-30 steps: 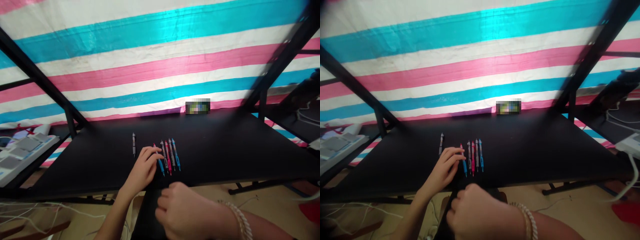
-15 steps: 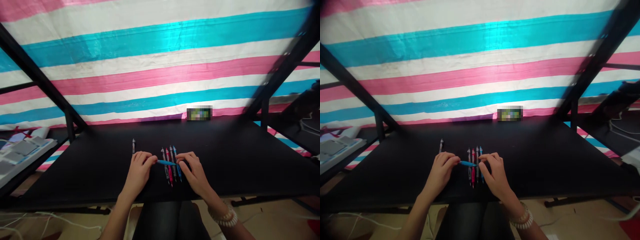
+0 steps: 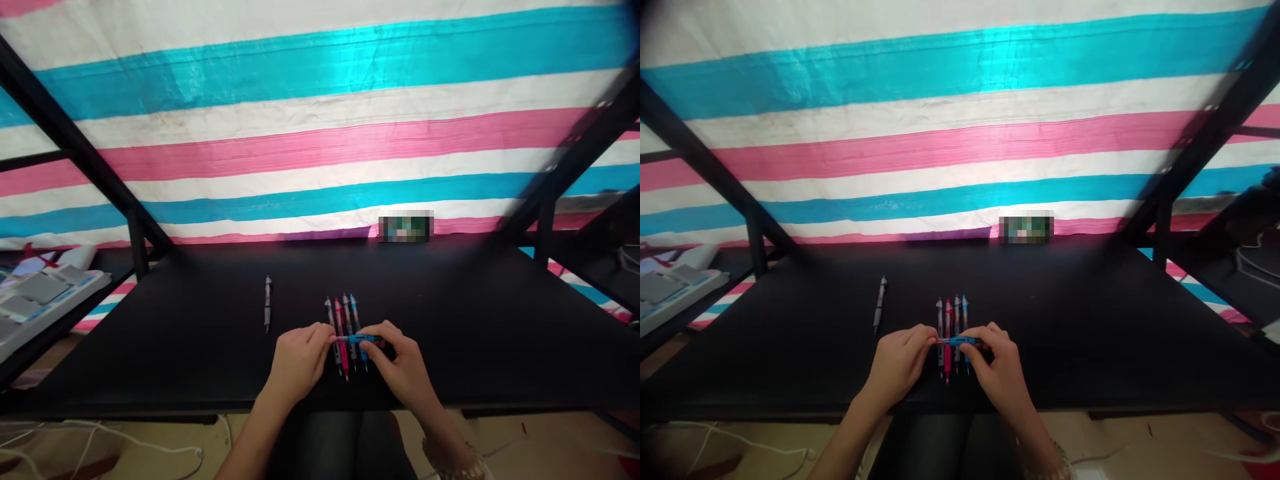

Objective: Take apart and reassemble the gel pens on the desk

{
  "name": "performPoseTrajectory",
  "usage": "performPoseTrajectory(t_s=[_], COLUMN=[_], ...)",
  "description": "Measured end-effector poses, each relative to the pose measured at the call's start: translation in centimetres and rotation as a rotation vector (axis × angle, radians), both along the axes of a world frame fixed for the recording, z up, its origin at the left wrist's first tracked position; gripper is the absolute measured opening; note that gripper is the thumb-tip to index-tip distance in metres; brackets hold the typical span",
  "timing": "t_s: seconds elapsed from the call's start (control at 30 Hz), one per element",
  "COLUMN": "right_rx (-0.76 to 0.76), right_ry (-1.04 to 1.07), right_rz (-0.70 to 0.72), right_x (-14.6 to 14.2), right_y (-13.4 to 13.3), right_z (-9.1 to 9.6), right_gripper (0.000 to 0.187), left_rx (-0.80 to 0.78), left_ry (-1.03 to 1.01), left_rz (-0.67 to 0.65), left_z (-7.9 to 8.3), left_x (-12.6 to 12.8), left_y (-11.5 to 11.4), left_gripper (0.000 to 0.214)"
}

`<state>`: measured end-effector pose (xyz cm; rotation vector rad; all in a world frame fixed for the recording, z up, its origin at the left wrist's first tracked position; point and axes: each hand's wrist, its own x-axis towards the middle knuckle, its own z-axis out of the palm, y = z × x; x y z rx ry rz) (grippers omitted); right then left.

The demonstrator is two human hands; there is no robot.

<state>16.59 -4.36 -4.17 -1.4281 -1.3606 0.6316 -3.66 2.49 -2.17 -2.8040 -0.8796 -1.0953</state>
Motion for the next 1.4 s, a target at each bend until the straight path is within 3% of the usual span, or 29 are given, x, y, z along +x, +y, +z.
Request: performPoseTrajectory(t_s=[0.07, 0.23, 0.37, 0.6, 0.83, 0.93, 1.07, 1.13, 1.27, 1.4], right_rx=[-0.021, -0.067, -0.088, -0.092, -0.094, -0.082, -0.086, -0.107, -0.102, -0.107], right_ry=[0.057, 0.167, 0.205, 0.235, 0.180, 0.227, 0.283, 0.285, 0.351, 0.367], right_rz=[-0.020, -0.051, -0.032, 0.016, -0.011, 0.010, 0.019, 0.013, -0.012, 0.011], right_x=[0.0, 0.0, -0.1, -0.1, -0.1, 0.1, 0.1, 0.2, 0.2, 0.1], right_y=[-0.1, -0.3, -0.4, -0.7, -0.8, -0.9, -1.1, -1.2, -1.4, -1.5], right_z=[0.0, -0.2, -0.5, -0.1, -0.1, -0.2, -0.2, -0.4, -0.7, -0.6], right_gripper=[0.016, 0.037, 0.041, 0.043, 0.008, 0.014, 0.049, 0.047, 0.017, 0.035], left_rx=[-0.181, -0.829, -1.032, -1.093, -1.085, -1.081, -1.090, -1.090, -1.088, -1.088], left_ry=[-0.100, -0.663, -0.901, -1.073, -1.123, -1.137, -1.129, -1.126, -1.136, -1.130], left_rz=[0.008, 0.097, 0.116, 0.050, 0.016, 0.001, -0.013, -0.016, -0.011, 0.013], left_z=[0.2, 0.1, -0.4, -1.0, -1.4, -1.2, -1.1, -1.2, -1.2, -1.2], left_x=[-0.2, -0.6, -0.5, -0.9, -1.4, -1.4, -1.5, -1.5, -1.5, -1.5], left_y=[-0.3, -1.3, -1.8, -2.0, -2.1, -2.3, -2.4, -2.4, -2.3, -2.3], left_gripper=[0.014, 0.014, 0.016, 0.023, 0.022, 0.020, 0.019, 0.020, 0.019, 0.020])
